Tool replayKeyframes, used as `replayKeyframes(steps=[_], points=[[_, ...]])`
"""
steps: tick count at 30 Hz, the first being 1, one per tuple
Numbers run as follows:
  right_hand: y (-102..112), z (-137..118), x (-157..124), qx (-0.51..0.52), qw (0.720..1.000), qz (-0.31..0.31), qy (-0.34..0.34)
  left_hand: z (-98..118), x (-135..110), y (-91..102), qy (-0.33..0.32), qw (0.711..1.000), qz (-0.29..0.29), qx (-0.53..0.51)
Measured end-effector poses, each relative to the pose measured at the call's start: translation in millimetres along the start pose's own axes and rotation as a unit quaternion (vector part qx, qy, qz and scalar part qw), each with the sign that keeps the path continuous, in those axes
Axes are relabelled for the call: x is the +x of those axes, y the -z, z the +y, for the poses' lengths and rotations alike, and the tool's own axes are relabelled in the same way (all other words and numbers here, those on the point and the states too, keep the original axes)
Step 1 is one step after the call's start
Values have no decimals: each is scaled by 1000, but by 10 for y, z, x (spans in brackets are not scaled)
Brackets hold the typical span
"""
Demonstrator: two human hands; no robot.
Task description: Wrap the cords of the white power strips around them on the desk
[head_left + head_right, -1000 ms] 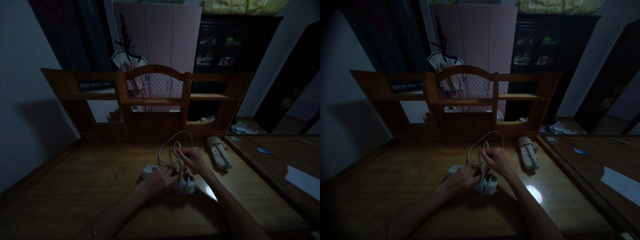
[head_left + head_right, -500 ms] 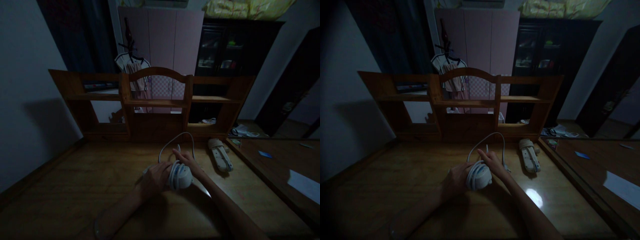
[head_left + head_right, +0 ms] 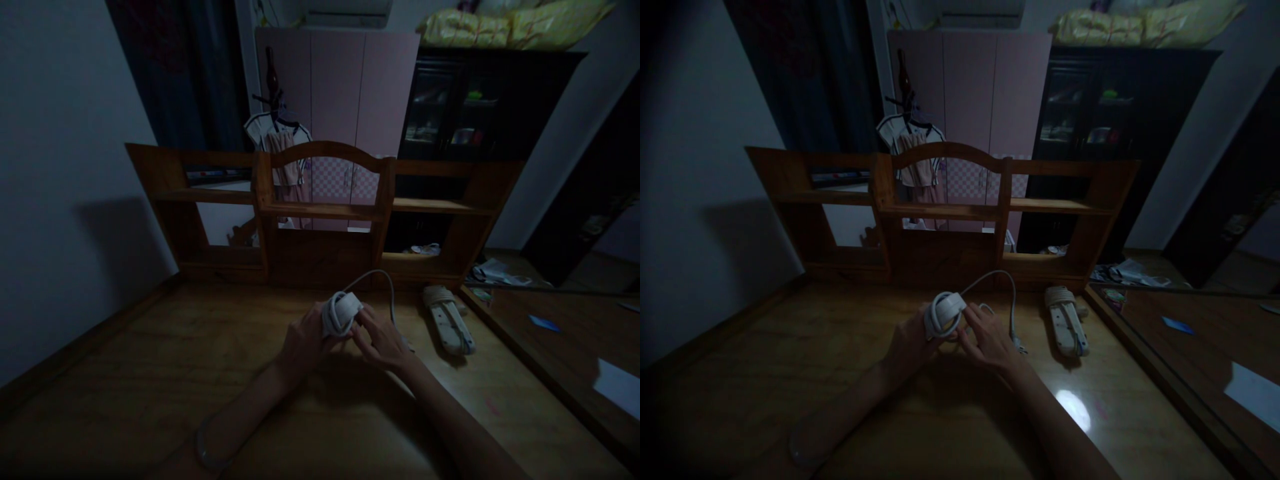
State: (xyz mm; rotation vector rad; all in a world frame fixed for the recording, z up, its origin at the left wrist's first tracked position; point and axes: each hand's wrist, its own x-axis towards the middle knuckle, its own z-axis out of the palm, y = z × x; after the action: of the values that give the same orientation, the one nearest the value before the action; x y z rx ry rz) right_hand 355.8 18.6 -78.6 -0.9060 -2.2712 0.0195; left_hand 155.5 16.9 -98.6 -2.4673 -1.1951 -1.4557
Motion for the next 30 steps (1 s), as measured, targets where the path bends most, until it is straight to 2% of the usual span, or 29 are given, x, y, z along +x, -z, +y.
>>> replayKeyframes(steps=[6, 13, 17, 22, 27, 30], points=[[18, 41, -24, -106, 993, -38, 18, -27, -7, 39, -7, 999, -39, -29], [-39, 67, -25, -209, 977, -43, 14, -10, -50, 11, -17, 999, -16, -25], [-22, 91, -34, -235, 971, -44, 10, 53, -42, -2, 18, 999, -20, -41], [37, 201, -42, -237, 971, -13, -10, 107, -8, -33, 41, 992, -65, -100], [35, 269, -43, -237, 971, 2, -14, 137, -11, -82, 120, 981, -71, -135], [27, 261, -29, -238, 971, 1, -28, 173, -15, -81, 157, 975, -55, -150]])
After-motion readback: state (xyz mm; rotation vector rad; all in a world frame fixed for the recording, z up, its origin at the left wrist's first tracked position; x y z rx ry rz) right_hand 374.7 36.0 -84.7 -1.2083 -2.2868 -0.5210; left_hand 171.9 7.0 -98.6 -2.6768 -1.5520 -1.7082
